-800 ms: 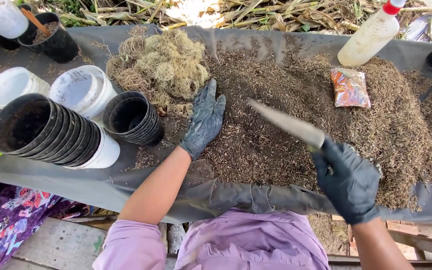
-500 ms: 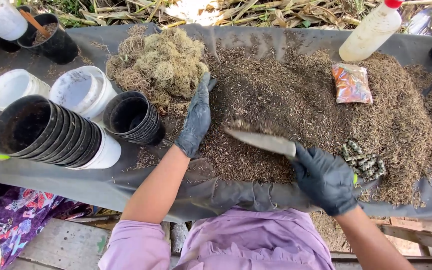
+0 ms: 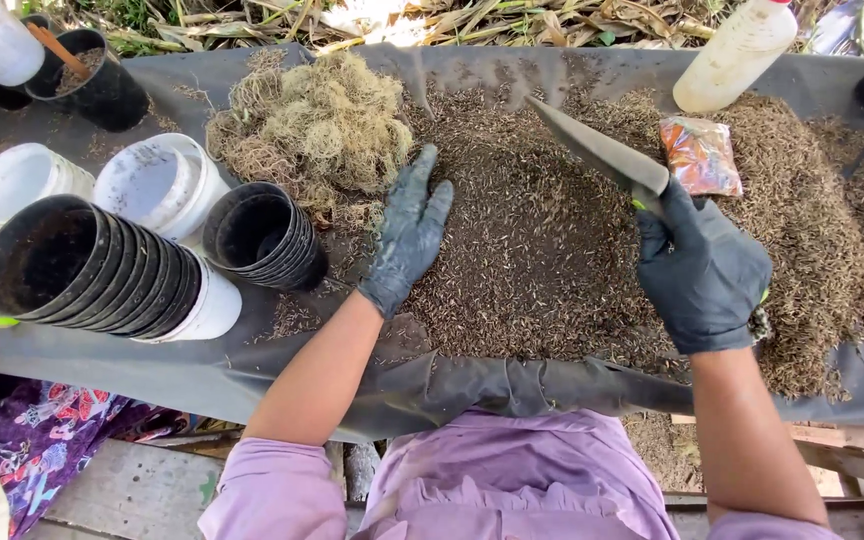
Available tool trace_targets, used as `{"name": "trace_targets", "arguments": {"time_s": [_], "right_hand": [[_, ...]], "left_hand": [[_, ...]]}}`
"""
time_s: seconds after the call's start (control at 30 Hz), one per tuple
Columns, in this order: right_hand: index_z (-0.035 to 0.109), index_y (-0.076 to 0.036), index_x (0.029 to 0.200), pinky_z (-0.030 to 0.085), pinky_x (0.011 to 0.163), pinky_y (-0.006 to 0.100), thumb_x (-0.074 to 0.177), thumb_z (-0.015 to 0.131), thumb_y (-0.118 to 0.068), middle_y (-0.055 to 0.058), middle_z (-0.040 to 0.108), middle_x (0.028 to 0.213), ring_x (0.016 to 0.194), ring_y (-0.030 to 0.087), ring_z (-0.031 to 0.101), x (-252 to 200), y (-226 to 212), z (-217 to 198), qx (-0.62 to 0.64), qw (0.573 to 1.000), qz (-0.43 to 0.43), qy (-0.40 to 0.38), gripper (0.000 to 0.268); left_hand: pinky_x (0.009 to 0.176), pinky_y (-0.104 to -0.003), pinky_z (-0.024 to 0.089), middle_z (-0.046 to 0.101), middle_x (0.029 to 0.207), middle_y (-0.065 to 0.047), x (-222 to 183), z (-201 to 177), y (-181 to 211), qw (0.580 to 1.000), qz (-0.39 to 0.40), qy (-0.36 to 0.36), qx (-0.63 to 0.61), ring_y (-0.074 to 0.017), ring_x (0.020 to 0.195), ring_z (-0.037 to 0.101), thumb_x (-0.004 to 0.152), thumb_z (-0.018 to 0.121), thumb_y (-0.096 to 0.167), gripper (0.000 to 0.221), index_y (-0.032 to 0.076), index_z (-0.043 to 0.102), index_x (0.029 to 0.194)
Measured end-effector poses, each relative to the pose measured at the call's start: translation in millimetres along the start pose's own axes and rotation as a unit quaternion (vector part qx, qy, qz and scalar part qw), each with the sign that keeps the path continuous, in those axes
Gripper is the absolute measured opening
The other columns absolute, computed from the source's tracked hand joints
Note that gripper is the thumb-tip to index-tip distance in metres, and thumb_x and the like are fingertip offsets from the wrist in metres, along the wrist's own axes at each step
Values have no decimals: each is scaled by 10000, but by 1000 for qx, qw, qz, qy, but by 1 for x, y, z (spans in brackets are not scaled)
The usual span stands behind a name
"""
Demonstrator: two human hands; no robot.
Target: Mixing soil with a hand trowel and filling a small plastic nursery pot.
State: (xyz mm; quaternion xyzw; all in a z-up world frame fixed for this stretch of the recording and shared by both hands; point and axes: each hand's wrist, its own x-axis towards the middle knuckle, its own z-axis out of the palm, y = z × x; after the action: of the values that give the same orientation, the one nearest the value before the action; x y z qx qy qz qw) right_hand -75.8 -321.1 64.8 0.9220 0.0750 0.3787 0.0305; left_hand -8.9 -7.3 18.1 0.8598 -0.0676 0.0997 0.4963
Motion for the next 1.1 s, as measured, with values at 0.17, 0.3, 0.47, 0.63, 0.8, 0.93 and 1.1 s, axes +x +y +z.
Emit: {"name": "trace_targets", "arguments": {"time_s": [0.17, 0.3, 0.47, 0.63, 0.8, 0.93, 1.1], "right_hand": [[745, -304, 1436, 405, 488, 374, 1174, 611, -420, 13, 613, 790, 592, 226, 592, -18, -6, 11, -13, 999, 33, -6, 316], [784, -262, 1402, 374, 505, 380, 1199, 612, -373, 43, 609, 759, 587, 256, 575, -10, -8, -2, 22, 997, 78, -4, 288], [708, -248, 1449, 452, 517, 430, 1129, 581, -349, 74, 679, 856, 640, 304, 644, -15, -14, -20, 47, 993, 100, -39, 359], [662, -333, 1442, 596, 760, 520, 1051, 605, -481, 59, 762, 1176, 971, 379, 731, -27, -19, -5, 97, 970, 206, -91, 422], [683, -246, 1429, 467, 546, 474, 1050, 571, -362, 104, 703, 905, 712, 356, 668, -28, -16, -1, 104, 981, 152, -64, 412], [713, -221, 1353, 445, 525, 478, 1035, 599, -314, 99, 677, 887, 676, 340, 639, -28, -19, 1, 112, 983, 142, -27, 350], [727, -328, 1219, 464, 560, 480, 980, 660, -370, 30, 643, 941, 738, 314, 648, -30, -20, 16, 50, 989, 138, -27, 251]], "left_hand": [[1269, -527, 119, 263, 1693, -114, -2, 4, -4, 999, 22, -16, 36, -364, 1578, 167, 1024, 276, 603, 734, 165, 246, 1612], [1270, -520, 138, 309, 1677, -110, 2, 8, -29, 999, 34, 8, 16, -392, 1573, 179, 1061, 384, 496, 635, 169, 318, 1601], [1265, -489, 80, 244, 1699, -62, -5, -5, 1, 999, -19, -33, 7, -338, 1585, 105, 1029, 352, 527, 675, 189, 285, 1609], [1228, -648, 146, 337, 1601, -268, -5, -9, 11, 998, -24, -46, 21, -515, 1505, 209, 1069, 382, 517, 638, 184, 335, 1611], [1260, -486, 27, 200, 1713, -25, -2, -7, 15, 995, -84, -47, 16, -301, 1590, 58, 980, 278, 584, 710, 258, 256, 1611], [1260, -488, 56, 226, 1706, -15, -1, -4, 7, 996, -76, -35, 11, -291, 1587, 90, 976, 281, 587, 710, 260, 274, 1607], [1259, -467, 102, 278, 1684, -55, 4, -2, -4, 999, -52, -13, 10, -287, 1572, 163, 982, 305, 581, 704, 229, 324, 1592]]}}
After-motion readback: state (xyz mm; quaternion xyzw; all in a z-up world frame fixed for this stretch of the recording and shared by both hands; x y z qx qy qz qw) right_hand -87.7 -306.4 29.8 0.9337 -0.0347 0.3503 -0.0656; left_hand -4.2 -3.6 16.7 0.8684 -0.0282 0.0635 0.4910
